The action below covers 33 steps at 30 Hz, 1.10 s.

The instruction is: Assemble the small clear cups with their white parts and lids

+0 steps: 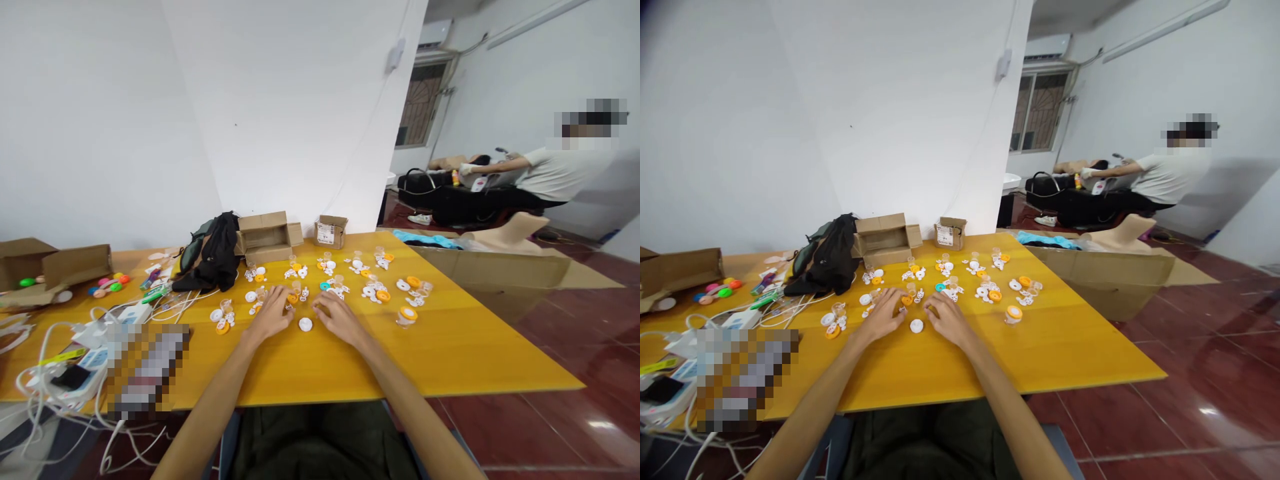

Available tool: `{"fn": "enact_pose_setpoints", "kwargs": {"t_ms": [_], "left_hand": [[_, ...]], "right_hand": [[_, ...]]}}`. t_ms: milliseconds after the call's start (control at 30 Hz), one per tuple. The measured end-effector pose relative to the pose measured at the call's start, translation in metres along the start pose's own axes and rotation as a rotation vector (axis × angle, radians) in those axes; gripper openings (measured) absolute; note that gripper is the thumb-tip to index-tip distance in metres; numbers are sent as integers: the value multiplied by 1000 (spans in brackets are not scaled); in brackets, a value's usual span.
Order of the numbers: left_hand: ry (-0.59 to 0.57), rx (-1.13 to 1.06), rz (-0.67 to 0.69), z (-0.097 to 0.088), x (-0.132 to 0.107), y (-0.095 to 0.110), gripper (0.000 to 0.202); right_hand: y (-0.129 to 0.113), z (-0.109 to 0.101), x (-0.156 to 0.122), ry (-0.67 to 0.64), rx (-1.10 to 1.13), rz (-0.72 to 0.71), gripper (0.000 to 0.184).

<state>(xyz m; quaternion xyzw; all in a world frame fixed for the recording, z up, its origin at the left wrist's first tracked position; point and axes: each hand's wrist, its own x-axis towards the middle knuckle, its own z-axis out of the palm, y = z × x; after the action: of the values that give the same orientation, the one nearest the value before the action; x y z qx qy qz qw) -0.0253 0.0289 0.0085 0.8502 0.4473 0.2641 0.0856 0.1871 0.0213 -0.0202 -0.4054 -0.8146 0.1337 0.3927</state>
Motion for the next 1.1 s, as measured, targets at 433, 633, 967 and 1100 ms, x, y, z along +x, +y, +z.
{"fn": "enact_pose_setpoints", "kwargs": {"t_ms": [433, 633, 967, 1100], "left_hand": [[33, 38, 23, 12, 1, -5, 11], [10, -17, 81, 3, 1, 3, 20], [-220, -106, 157, -3, -4, 23, 19], [-224, -82, 133, -3, -3, 22, 16]], "right_hand": [[0, -2, -1, 3, -62, -31, 18], [2, -6, -2, -67, -102, -31, 17], [2, -5, -3, -77, -104, -98, 19], [-7, -5, -2, -64, 10, -98, 17]]}}
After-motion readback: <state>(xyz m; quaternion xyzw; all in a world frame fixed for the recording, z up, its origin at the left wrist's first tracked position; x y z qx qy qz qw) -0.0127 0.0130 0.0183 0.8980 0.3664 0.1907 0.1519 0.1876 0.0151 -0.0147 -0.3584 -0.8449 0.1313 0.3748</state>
